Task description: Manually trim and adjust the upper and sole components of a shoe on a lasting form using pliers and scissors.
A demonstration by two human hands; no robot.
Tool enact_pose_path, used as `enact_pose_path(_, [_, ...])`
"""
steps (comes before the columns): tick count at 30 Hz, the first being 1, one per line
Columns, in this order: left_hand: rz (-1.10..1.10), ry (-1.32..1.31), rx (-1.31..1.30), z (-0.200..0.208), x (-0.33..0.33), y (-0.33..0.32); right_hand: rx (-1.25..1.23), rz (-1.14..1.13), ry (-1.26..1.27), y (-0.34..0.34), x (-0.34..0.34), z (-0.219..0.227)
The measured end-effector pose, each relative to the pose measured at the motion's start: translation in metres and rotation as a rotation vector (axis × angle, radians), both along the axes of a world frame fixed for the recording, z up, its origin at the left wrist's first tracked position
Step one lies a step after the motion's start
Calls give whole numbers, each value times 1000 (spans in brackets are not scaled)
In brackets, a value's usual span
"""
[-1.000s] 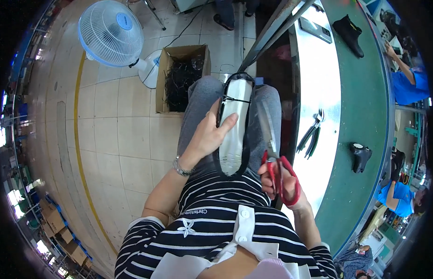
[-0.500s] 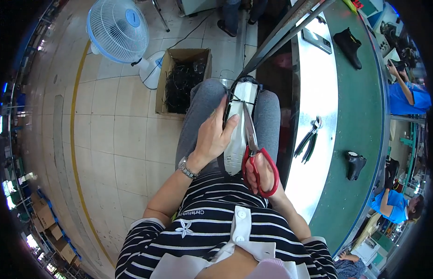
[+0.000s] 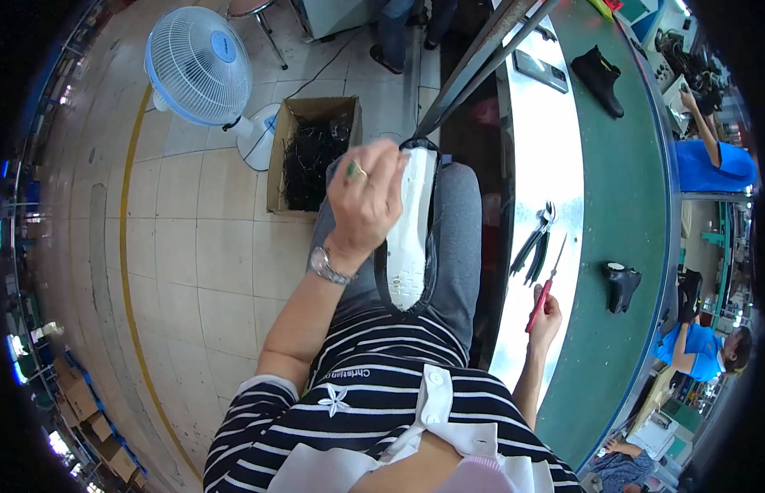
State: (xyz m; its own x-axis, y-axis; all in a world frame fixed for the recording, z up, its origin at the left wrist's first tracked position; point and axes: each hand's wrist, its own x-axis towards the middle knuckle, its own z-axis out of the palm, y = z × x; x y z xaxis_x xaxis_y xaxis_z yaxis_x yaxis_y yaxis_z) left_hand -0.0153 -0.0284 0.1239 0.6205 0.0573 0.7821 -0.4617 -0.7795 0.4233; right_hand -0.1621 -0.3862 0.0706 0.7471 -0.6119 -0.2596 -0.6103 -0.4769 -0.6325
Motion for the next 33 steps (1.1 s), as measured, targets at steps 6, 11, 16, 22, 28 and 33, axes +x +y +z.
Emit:
enact_pose_path(6, [121, -138, -101, 59, 6, 41, -452, -48, 98, -59, -42, -39])
enact_pose_path(11, [216, 250, -7, 0, 25, 98, -659, 64, 100, -68, -26, -36])
enact_pose_path(16, [272, 549, 144, -81, 25, 114, -457, 104, -79, -42, 36, -31])
enact_pose_path(22, [-378, 298, 89, -40, -14, 16, -534, 196, -76, -6, 93, -48])
enact_pose_path(28, [-695, 336, 344, -27, 7, -59, -524, 194, 40, -3, 108, -63])
enact_pose_path(33, [-787, 627, 348, -20, 67, -93, 418, -72, -136, -27, 107, -36])
